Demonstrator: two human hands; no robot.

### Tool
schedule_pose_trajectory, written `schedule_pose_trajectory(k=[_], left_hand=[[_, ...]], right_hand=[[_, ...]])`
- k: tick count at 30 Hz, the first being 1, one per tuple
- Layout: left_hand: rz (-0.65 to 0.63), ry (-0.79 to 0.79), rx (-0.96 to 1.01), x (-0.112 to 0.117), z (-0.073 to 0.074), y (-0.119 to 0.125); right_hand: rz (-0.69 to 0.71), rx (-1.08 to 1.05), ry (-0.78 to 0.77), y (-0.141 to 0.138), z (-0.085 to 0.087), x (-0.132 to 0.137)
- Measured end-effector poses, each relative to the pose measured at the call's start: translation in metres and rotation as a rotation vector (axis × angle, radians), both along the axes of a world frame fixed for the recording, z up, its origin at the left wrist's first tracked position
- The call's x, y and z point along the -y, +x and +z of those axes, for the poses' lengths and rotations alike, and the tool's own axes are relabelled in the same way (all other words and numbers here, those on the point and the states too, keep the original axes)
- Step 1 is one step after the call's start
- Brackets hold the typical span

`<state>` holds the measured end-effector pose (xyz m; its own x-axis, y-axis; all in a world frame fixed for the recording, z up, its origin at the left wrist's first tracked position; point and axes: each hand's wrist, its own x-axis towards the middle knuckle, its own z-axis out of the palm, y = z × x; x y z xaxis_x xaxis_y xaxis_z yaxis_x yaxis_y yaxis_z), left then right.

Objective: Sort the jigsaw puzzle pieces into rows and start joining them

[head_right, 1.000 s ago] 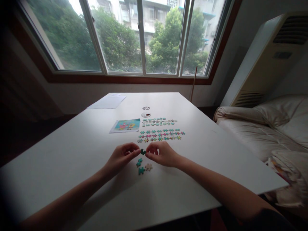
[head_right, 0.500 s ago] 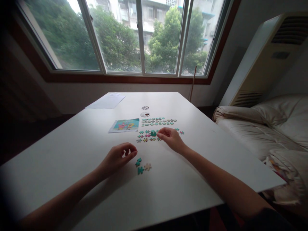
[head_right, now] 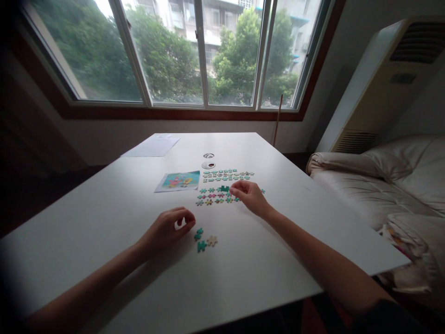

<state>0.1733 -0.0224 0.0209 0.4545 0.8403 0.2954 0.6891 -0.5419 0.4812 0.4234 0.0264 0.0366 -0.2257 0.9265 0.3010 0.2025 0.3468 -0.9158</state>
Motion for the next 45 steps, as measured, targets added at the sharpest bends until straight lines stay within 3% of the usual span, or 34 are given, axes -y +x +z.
schedule_pose_trajectory(k=[5, 9, 14, 19, 26, 45], left_hand=[[-0.003, 0.004, -0.014, -0.002, 0.000, 0.003], [0.000, 0.021, -0.029, -0.002, 0.001, 0.003], [-0.001, 0.033, -0.041, -0.001, 0.000, 0.002], [0.005, 0.044, -0.044, -0.001, -0.001, 0.002], [0.012, 0.035, -0.040, 0.001, 0.000, 0.002], [-0.018, 0.030, -0.067, 0.000, 0.003, 0.001]], right_hand=[[0.014, 0.227, 0.030, 0.013, -0.003, -0.022], [-0.141, 0.479, 0.064, 0.035, 0.002, -0.071], [-0.282, 0.586, -0.066, 0.058, 0.006, -0.136], [-0.279, 0.641, -0.168, 0.061, -0.005, -0.166], [-0.276, 0.780, -0.255, 0.059, -0.017, -0.184], [-0.316, 0.803, -0.038, 0.044, -0.020, -0.174]])
